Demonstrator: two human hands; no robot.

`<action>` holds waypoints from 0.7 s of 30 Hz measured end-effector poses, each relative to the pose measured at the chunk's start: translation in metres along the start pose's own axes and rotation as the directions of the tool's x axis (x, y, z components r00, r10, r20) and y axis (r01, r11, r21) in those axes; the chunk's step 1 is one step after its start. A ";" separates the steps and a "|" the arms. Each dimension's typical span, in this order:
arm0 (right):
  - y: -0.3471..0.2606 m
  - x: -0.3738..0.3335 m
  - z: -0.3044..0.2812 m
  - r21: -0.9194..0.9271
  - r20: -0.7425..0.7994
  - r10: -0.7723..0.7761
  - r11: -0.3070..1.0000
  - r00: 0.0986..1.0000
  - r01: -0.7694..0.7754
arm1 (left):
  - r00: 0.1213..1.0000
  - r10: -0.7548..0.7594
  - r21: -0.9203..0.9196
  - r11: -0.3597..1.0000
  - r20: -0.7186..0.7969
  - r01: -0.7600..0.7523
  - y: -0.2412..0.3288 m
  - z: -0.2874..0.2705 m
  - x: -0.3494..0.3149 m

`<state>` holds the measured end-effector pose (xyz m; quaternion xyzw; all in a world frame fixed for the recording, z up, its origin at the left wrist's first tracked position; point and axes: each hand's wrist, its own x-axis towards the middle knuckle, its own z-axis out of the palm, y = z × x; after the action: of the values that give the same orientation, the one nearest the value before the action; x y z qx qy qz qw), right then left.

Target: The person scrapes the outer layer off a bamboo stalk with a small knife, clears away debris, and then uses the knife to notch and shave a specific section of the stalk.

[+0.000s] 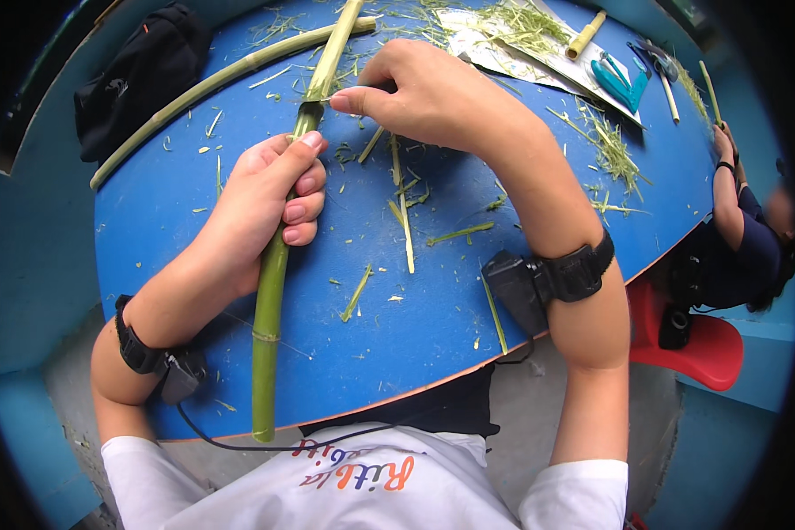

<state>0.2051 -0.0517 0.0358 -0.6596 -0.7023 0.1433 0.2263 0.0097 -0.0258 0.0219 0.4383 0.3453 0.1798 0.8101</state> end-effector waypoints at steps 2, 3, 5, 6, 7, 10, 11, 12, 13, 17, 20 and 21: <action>-0.002 0.000 0.002 -0.006 -0.011 -0.007 1.000 1.000 0.007 | 1.000 -0.003 0.007 1.000 -0.008 0.003 0.000 0.001 0.000; -0.007 0.000 0.005 -0.039 -0.062 0.009 0.999 0.998 -0.012 | 1.000 -0.002 0.006 1.000 -0.027 0.002 0.001 0.001 0.001; -0.009 0.003 0.009 -0.072 -0.113 0.024 0.997 0.993 -0.033 | 0.999 -0.002 0.004 1.000 -0.045 0.002 0.001 0.001 0.003; -0.009 0.005 0.010 -0.115 -0.128 0.019 0.993 0.992 -0.034 | 0.999 -0.003 0.006 1.000 -0.053 0.003 0.002 0.000 0.003; -0.009 0.006 0.011 -0.157 -0.142 0.013 0.987 0.990 -0.036 | 0.998 -0.004 0.008 1.000 -0.061 0.005 0.002 -0.001 0.003; 0.011 0.018 0.015 -0.243 -0.295 0.019 0.965 0.955 -0.094 | 0.999 -0.008 0.033 0.999 -0.042 0.010 -0.002 0.000 -0.001; 0.022 0.023 0.014 -0.268 -0.401 0.047 0.949 0.915 -0.167 | 0.999 -0.008 0.041 0.999 -0.031 0.009 -0.003 0.003 -0.002; 0.025 0.027 0.010 -0.233 -0.391 0.027 0.964 0.920 -0.127 | 0.999 -0.010 0.047 0.999 -0.035 0.011 -0.003 0.003 -0.002; 0.026 0.024 0.009 -0.230 -0.397 0.024 0.965 0.917 -0.125 | 0.999 -0.011 0.053 0.998 -0.038 0.013 -0.002 0.003 -0.002; 0.016 0.014 0.017 0.008 -0.229 -0.021 1.000 0.973 0.023 | 1.000 0.005 0.029 1.000 -0.017 -0.004 0.001 -0.003 0.003; 0.008 0.007 0.005 0.007 -0.075 -0.052 0.999 0.996 0.053 | 1.000 0.000 -0.044 0.999 -0.018 -0.001 0.001 -0.007 0.001; 0.010 0.004 0.000 0.006 -0.073 -0.053 0.999 0.996 0.054 | 1.000 0.001 -0.046 0.999 -0.019 -0.002 0.001 -0.006 0.001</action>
<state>0.2140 -0.0469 0.0312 -0.6443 -0.7105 0.1158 0.2581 0.0059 -0.0214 0.0200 0.4180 0.3483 0.1924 0.8167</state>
